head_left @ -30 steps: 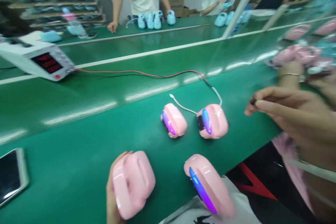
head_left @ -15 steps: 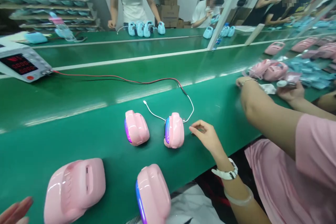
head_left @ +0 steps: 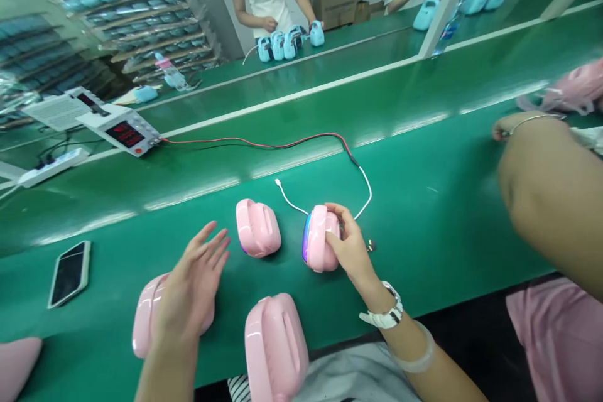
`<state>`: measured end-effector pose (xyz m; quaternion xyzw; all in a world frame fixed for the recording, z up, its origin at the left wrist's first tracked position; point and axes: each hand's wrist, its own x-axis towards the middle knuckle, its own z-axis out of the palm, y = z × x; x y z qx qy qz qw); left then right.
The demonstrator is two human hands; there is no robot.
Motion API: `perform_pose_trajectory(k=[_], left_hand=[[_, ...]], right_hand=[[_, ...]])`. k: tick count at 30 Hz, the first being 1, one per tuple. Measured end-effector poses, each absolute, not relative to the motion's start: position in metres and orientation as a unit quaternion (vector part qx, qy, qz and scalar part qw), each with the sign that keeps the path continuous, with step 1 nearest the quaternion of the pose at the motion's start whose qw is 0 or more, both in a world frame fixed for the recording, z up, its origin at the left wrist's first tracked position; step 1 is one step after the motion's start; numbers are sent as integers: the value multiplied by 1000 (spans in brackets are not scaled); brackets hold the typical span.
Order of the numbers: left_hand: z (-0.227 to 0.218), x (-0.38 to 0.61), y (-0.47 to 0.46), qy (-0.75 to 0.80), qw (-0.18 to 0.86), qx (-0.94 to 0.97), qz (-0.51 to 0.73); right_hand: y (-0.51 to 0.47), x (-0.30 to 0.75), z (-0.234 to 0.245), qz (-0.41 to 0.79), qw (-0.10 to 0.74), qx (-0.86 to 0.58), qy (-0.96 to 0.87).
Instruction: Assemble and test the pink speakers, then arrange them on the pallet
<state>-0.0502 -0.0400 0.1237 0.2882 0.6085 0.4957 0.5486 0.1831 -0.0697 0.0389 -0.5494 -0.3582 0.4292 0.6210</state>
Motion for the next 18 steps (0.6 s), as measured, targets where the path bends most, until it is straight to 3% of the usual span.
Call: perform_pose_trajectory(k=[7, 10, 13, 18], left_hand=[[76, -16, 1, 553, 564, 315, 526], [70, -16, 1, 562, 554, 317, 526], [65, -19, 3, 561, 553, 313, 531], [49, -22, 5, 524, 555, 328, 557]], right_hand=[[-78, 189, 34, 463, 627, -527, -339], [-90, 190, 43, 366, 637, -574, -362], [-99, 182, 59, 269, 591, -619, -443], [-88, 177, 75, 314, 512, -620, -506]])
